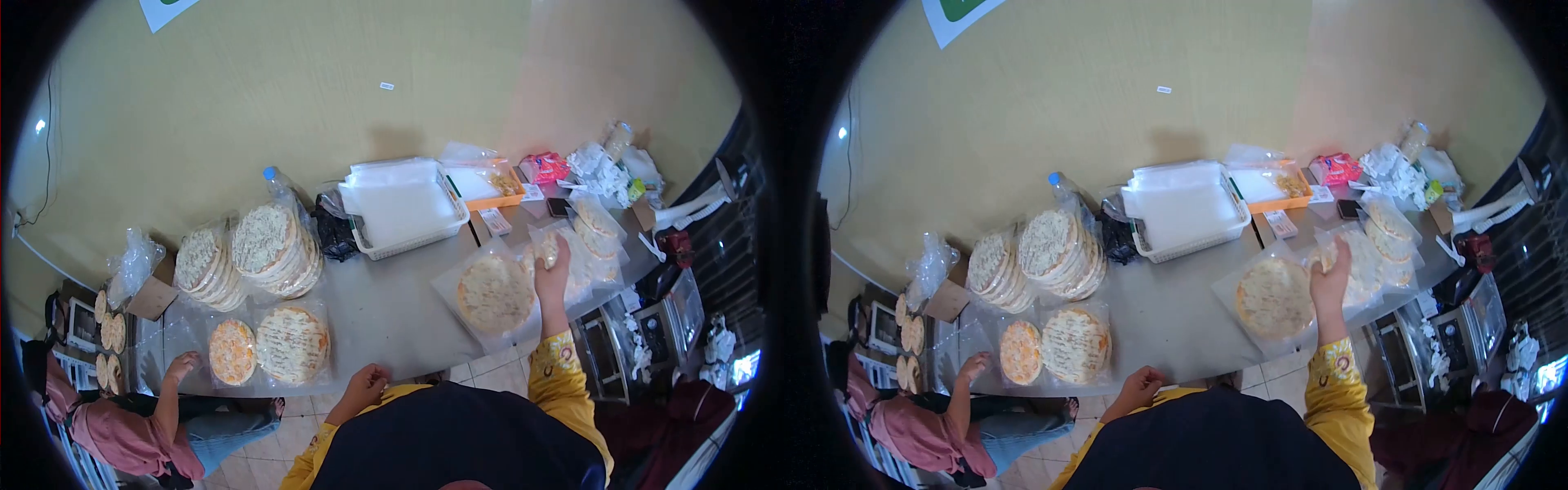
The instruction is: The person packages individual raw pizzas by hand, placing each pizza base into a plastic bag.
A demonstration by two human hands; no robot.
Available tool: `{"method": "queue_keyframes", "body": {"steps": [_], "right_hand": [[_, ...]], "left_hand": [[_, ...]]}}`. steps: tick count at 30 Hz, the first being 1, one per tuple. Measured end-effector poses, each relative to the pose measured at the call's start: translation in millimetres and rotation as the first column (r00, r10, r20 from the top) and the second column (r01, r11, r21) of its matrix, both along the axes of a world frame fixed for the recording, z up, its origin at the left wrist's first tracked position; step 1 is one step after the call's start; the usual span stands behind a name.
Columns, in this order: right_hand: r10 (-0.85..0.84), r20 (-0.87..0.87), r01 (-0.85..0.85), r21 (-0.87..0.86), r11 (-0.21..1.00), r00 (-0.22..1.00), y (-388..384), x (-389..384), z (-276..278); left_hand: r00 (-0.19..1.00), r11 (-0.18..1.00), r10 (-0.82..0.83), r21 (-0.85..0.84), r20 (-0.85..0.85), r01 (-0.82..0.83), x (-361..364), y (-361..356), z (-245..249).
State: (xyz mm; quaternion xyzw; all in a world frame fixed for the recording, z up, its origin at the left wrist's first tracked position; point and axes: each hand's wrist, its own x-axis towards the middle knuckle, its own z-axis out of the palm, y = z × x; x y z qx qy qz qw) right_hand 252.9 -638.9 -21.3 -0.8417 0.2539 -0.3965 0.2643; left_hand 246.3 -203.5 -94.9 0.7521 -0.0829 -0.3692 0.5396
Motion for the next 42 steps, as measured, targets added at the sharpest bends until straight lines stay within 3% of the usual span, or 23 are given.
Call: {"method": "queue_keyframes", "body": {"steps": [1,5,9,11,13,14,15,16,17,19,20,21,22,26,31,33,35,36,38,39,40,41,42], "right_hand": [[0.104,-0.045,-0.106,-0.039,0.994,0.994,3,24,9],[0.456,-0.159,-0.476,-0.121,0.871,0.875,37,126,16],[0.594,-0.424,-0.667,-0.034,0.744,0.684,55,223,-46],[0.618,-0.416,-0.690,-0.034,0.723,0.667,40,270,-115],[0.441,-0.640,-0.665,-0.150,0.732,0.630,25,297,-173],[0.387,-0.657,-0.646,-0.203,0.736,0.647,26,298,-160],[0.290,-0.669,-0.608,-0.303,0.734,0.684,29,294,-145],[0.309,-0.468,-0.552,-0.581,0.598,0.828,17,301,-167],[0.326,-0.589,-0.628,-0.427,0.651,0.739,21,300,-146],[0.236,-0.753,-0.702,-0.386,0.599,0.615,24,316,-142],[0.373,-0.692,-0.779,-0.473,0.412,0.618,-4,338,-181],[0.598,-0.437,-0.732,-0.269,0.626,0.672,-8,343,-199],[0.554,-0.481,-0.716,-0.271,0.643,0.680,-12,343,-190],[0.353,-0.694,-0.716,-0.334,0.614,0.627,6,350,-150],[0.503,-0.683,-0.806,-0.219,0.550,0.530,45,355,-113],[0.651,-0.655,-0.887,-0.064,0.457,0.383,87,335,-83],[0.732,-0.676,-0.924,0.221,0.313,0.086,159,273,-24],[0.737,-0.671,-0.889,0.383,0.252,-0.081,201,231,14],[0.742,-0.393,-0.659,0.748,-0.085,-0.542,246,193,6],[0.649,-0.374,-0.559,0.823,-0.096,-0.662,274,162,18],[0.511,-0.216,-0.373,0.899,-0.229,-0.832,301,132,39],[0.455,-0.133,-0.293,0.908,-0.301,-0.880,319,108,35],[0.391,-0.049,-0.205,0.907,-0.367,-0.919,335,92,30]], "left_hand": [[0.999,1.000,0.008,0.020,-0.042,-0.007,3,-3,4],[0.989,0.999,0.051,0.007,0.141,-0.053,7,-10,-4],[0.979,0.991,0.101,0.072,0.177,-0.115,3,-9,-6],[0.965,0.984,0.117,0.104,0.236,-0.145,-3,-4,-23],[0.961,0.975,0.207,0.047,0.181,-0.218,-13,0,-20],[0.960,0.972,0.190,0.101,0.204,-0.213,-14,2,-21],[0.946,0.963,0.214,0.111,0.243,-0.246,-18,0,-23],[0.927,0.959,0.245,0.070,0.283,-0.275,-19,1,-20],[0.908,0.956,0.267,0.033,0.322,-0.293,-24,4,-16],[0.884,0.935,0.326,0.025,0.335,-0.354,-30,7,-10],[0.883,0.937,0.326,0.012,0.339,-0.350,-31,12,-11],[0.861,0.927,0.351,-0.005,0.369,-0.376,-33,15,-15],[0.844,0.923,0.363,-0.027,0.394,-0.384,-35,17,-22],[0.787,0.901,0.418,-0.094,0.453,-0.424,-41,27,-21],[0.807,0.869,0.492,-0.134,0.328,-0.476,-46,50,12],[0.781,0.852,0.521,-0.162,0.344,-0.497,-47,59,32],[0.720,0.833,0.543,-0.172,0.433,-0.525,-48,63,67],[0.613,0.834,0.521,-0.204,0.594,-0.512,-47,64,78],[0.316,0.841,0.441,-0.263,0.840,-0.474,-42,67,95],[0.355,0.872,0.309,-0.114,0.882,-0.477,-46,69,103],[0.394,0.880,0.173,0.038,0.903,-0.474,-51,71,109],[0.433,0.864,0.037,0.189,0.901,-0.467,-55,74,113],[0.595,0.891,-0.072,0.319,0.800,-0.322,-55,81,117]]}}
